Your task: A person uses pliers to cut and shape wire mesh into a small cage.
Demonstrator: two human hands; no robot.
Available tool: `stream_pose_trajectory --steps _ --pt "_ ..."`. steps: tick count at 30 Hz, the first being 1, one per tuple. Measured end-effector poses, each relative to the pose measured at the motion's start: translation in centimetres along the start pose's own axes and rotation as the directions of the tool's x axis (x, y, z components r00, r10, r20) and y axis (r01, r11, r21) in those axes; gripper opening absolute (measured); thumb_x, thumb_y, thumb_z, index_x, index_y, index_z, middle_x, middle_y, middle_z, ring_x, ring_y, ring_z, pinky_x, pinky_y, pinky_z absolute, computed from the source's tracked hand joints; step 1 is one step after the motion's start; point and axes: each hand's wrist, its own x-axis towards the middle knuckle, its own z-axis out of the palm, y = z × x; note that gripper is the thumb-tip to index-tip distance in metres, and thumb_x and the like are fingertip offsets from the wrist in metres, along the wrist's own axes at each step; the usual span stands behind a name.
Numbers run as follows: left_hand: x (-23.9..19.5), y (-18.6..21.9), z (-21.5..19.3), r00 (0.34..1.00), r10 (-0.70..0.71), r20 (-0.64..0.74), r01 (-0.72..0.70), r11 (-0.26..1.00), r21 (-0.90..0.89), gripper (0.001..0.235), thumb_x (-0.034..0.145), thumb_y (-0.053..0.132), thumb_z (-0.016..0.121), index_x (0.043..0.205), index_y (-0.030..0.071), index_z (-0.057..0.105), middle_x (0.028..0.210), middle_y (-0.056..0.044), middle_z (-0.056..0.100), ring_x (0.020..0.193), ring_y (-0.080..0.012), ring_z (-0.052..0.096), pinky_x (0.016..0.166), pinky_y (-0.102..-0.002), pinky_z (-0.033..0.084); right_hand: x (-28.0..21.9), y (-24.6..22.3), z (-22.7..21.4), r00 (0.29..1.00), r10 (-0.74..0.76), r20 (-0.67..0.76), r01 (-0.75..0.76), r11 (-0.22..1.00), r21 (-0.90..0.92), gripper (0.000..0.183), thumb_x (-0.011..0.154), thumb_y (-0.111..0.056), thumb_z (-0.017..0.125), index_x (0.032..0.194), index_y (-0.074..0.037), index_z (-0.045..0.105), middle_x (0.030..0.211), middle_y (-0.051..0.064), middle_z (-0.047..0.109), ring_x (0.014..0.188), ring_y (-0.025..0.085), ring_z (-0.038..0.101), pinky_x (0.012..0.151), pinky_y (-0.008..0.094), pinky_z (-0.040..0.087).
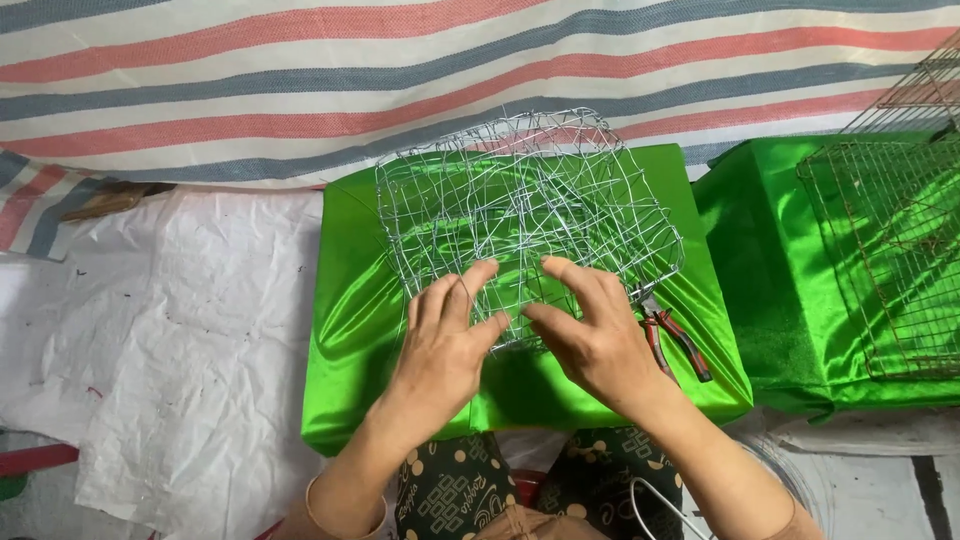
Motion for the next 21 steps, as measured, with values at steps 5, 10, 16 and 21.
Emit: stream_pose_trajectory --steps 5,10,16,21 --pt "0.1 0.4 -0.5 1.0 -0.009 0.019 0.009 1.0 -0.012 0.027 0.089 -0.005 0.055 0.096 0.007 0.078 0.148 -0.018 0.042 0.119 -0.0389 0.046 0.088 -0.048 0.043 0.7 -0.1 -0.4 0.999 -0.035 0.032 0.037 0.997 -0.064 0.007 0.092 -0.021 0.072 0.099 -0.021 0.073 0.133 0.012 0.06 0.103 0.031 0.059 0.081 0.041 0.051" --pt "0.1 0.9 -0.6 1.0 0.0 0.023 0.0 1.0 -0.001 0.026 0.088 -0.004 0.057 0.096 0.008 0.078 0.149 -0.018 0.042 0.115 -0.0391 0.047 0.082 -0.046 0.042 1.8 -0.3 -1.1 0.992 -0.091 0.086 0.102 0.986 -0.131 0.01 0.096 -0.029 0.068 0.092 -0.02 0.068 0.129 0.009 0.062 0.096 0.029 0.059 0.073 0.038 0.049" --pt "-0.3 0.3 1.0 1.0 0.005 0.003 -0.005 0.998 0.064 0.024 0.094 0.003 0.053 0.092 0.01 0.076 0.14 -0.012 0.052 0.104 -0.0291 0.055 0.082 -0.042 0.043 3.0 -0.2 -2.0 0.965 -0.123 0.233 0.159 0.977 -0.144 0.022 0.097 -0.029 0.065 0.083 -0.013 0.058 0.124 0.008 0.061 0.087 0.029 0.053 0.061 0.039 0.043" --pt "-0.5 -0.3 1.3 0.984 0.12 -0.132 -0.093 0.976 0.195 0.018 0.094 0.015 0.056 0.09 0.017 0.073 0.127 -0.004 0.061 0.098 -0.0248 0.061 0.078 -0.043 0.047 3.3 0.1 -2.7 0.929 -0.081 0.36 0.125 0.987 -0.101 0.024 0.098 -0.029 0.062 0.082 -0.012 0.057 0.125 0.006 0.059 0.088 0.029 0.049 0.062 0.04 0.04"
